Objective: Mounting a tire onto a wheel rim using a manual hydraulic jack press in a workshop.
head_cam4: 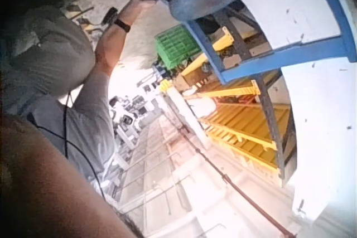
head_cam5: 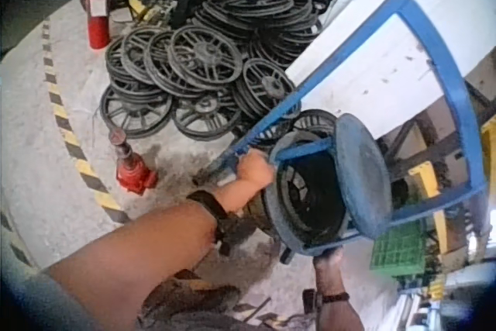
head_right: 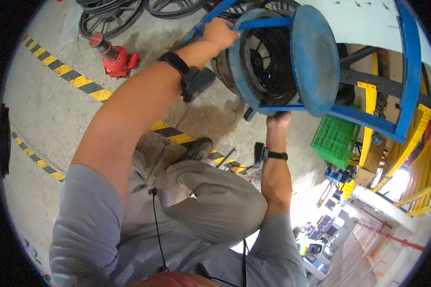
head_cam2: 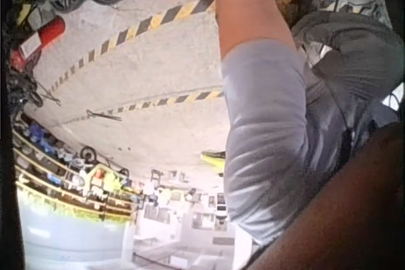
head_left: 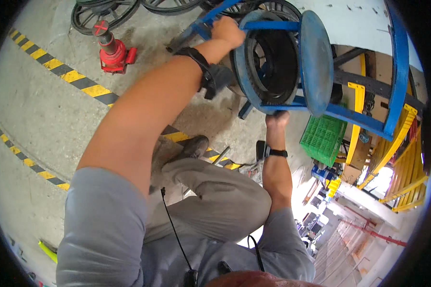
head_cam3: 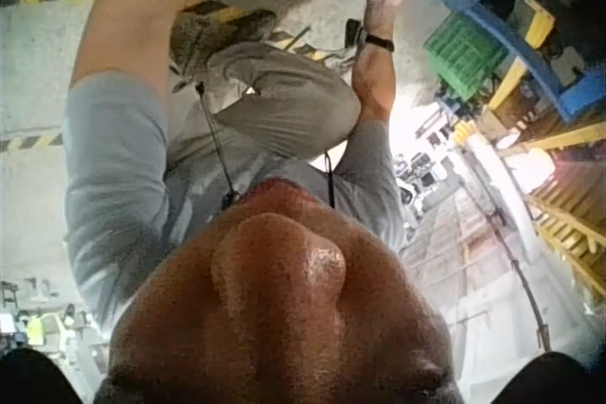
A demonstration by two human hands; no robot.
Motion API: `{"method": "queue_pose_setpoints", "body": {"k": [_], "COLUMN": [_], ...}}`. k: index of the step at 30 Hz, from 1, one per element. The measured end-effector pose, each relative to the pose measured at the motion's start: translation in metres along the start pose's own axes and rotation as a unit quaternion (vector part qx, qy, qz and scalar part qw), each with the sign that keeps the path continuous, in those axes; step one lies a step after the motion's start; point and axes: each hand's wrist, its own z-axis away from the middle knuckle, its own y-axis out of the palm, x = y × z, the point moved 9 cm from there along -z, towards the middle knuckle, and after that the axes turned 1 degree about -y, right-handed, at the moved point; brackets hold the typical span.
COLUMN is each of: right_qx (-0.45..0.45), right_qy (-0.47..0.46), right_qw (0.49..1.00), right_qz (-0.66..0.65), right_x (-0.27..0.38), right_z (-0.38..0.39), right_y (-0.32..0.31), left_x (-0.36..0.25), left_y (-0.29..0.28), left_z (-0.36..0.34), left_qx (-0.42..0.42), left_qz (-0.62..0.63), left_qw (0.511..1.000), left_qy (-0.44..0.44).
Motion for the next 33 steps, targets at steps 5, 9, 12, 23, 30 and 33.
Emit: {"method": "queue_pose_setpoints", "body": {"k": [5,9,12,23,30,33], "right_qx": [-0.03,-0.028,-0.078,-0.204,-0.165,-0.183], "right_qy": [0.02,0.031,0.03,-0.043,-0.037,-0.098], "right_qw": [0.998,0.993,0.987,0.975,0.985,0.972], "right_qz": [-0.059,-0.112,-0.139,-0.079,0.013,0.112], "right_x": [-0.004,-0.021,-0.012,-0.021,0.001,-0.008], "right_z": [-0.001,-0.017,-0.001,0.004,0.015,-0.002], "right_y": [0.019,0.011,0.011,-0.009,-0.037,-0.058], "left_x": [0.02,0.045,0.03,-0.042,-0.07,-0.068], "left_y": [0.012,0.013,0.014,-0.022,0.044,0.055], "left_z": [-0.025,-0.046,-0.036,0.04,0.191,0.191], "left_qx": [0.057,0.123,0.115,-0.159,0.229,0.239], "left_qz": [0.04,0.134,0.116,-0.338,-0.318,-0.286], "left_qw": [0.996,0.981,0.986,0.862,0.682,0.69], "left_qy": [0.053,0.062,0.006,0.344,0.618,0.62]}}
